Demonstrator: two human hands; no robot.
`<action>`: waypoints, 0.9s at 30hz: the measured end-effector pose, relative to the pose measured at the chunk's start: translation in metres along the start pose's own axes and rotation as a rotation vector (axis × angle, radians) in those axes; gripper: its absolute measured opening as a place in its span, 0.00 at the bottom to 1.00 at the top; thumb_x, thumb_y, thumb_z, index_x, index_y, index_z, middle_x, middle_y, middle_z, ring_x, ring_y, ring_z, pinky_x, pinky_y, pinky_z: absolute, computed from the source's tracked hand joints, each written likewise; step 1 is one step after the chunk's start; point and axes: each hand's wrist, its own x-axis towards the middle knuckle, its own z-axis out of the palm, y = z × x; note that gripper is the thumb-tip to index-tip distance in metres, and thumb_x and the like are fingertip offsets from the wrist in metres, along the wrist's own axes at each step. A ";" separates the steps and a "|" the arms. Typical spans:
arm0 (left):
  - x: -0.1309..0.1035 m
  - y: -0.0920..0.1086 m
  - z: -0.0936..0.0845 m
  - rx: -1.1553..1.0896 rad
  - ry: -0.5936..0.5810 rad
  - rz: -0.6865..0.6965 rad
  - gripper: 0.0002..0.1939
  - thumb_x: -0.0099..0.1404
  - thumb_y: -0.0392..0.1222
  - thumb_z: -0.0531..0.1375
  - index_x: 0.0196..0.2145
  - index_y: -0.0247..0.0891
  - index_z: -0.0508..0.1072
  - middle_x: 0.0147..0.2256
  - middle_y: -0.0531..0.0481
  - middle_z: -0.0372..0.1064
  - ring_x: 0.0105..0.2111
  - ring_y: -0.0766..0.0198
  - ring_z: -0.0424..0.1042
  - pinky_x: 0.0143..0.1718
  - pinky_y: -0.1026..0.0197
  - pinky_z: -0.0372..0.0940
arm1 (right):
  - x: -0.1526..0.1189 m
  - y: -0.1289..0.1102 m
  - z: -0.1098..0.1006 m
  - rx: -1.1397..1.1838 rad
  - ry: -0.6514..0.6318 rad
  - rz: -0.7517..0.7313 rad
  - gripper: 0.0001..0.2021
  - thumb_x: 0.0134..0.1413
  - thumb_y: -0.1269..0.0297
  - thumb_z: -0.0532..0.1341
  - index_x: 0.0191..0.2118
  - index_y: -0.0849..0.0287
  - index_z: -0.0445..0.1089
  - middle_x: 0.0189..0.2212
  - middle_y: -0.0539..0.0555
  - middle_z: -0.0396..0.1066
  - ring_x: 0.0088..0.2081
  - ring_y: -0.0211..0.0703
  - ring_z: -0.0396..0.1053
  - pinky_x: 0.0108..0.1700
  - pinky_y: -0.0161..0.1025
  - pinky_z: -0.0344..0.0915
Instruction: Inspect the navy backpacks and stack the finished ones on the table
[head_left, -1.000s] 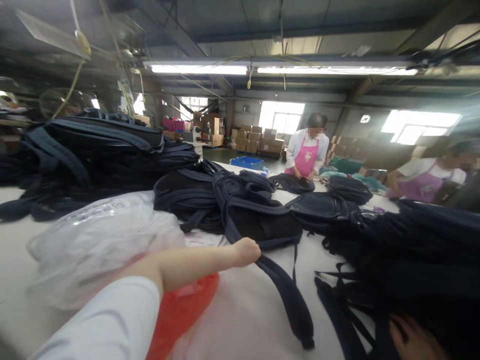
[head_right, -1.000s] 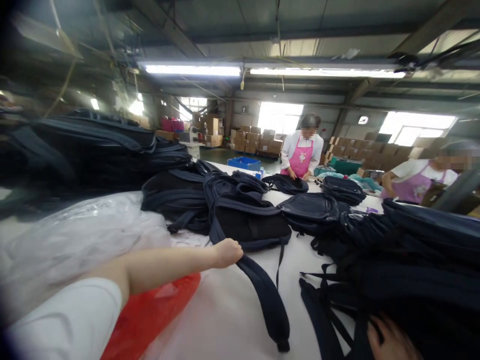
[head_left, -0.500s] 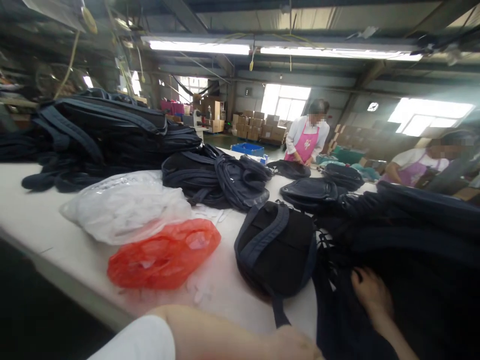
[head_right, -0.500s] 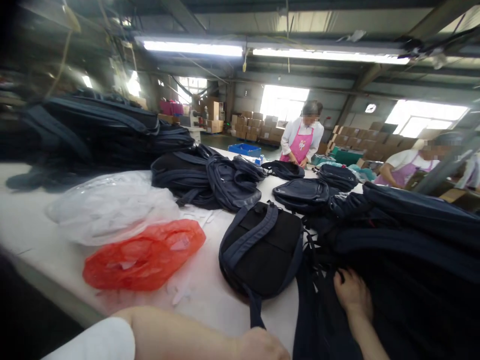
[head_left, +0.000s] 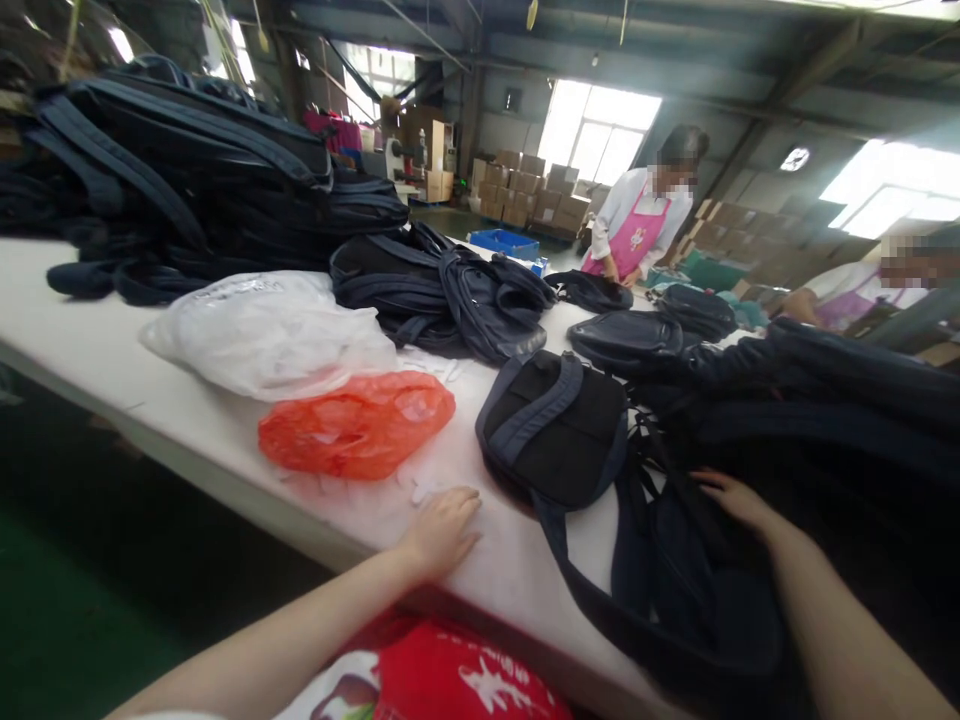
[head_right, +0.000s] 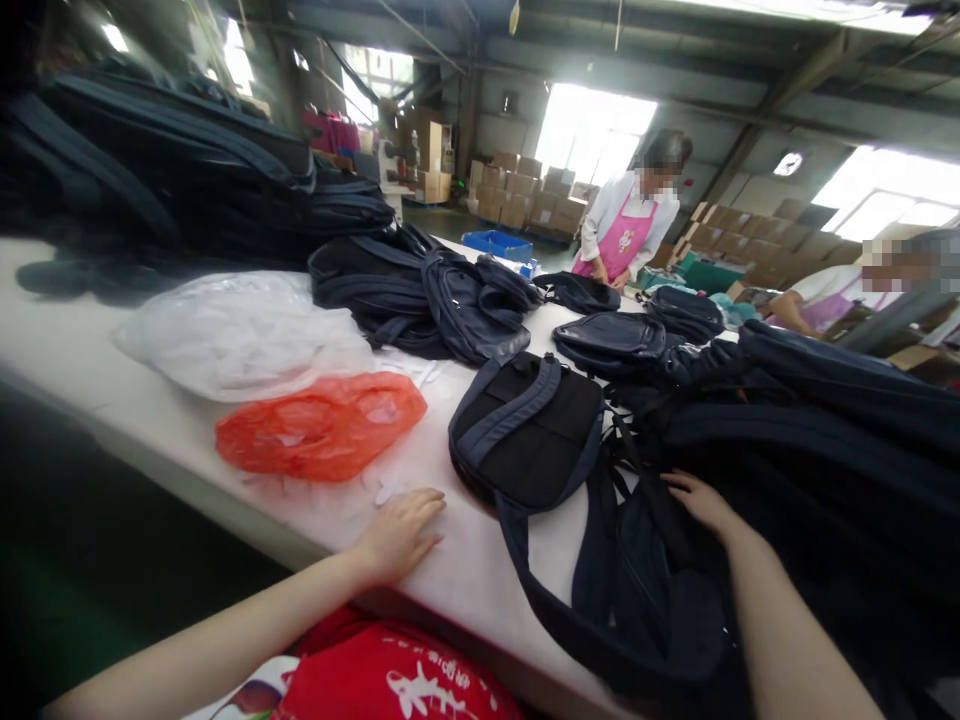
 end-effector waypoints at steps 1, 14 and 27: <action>-0.003 -0.008 0.005 0.009 0.011 -0.039 0.23 0.63 0.44 0.57 0.55 0.36 0.67 0.59 0.40 0.63 0.59 0.54 0.60 0.61 0.51 0.56 | 0.006 -0.003 -0.018 -0.005 -0.048 0.037 0.12 0.51 0.70 0.56 0.28 0.68 0.77 0.35 0.64 0.75 0.34 0.44 0.72 0.39 0.38 0.64; -0.012 -0.027 0.020 -0.120 0.040 -0.086 0.24 0.63 0.46 0.57 0.56 0.38 0.67 0.61 0.42 0.59 0.62 0.52 0.57 0.63 0.50 0.53 | -0.106 -0.322 0.059 -0.035 -0.147 -0.617 0.41 0.48 0.51 0.63 0.63 0.72 0.54 0.57 0.67 0.62 0.56 0.56 0.61 0.58 0.48 0.59; -0.016 -0.038 0.027 -0.208 0.101 -0.066 0.22 0.58 0.38 0.59 0.52 0.38 0.72 0.59 0.42 0.64 0.59 0.49 0.61 0.61 0.47 0.58 | -0.024 -0.299 -0.017 0.607 0.307 -0.266 0.24 0.50 0.54 0.62 0.52 0.60 0.69 0.43 0.55 0.75 0.45 0.49 0.71 0.51 0.45 0.67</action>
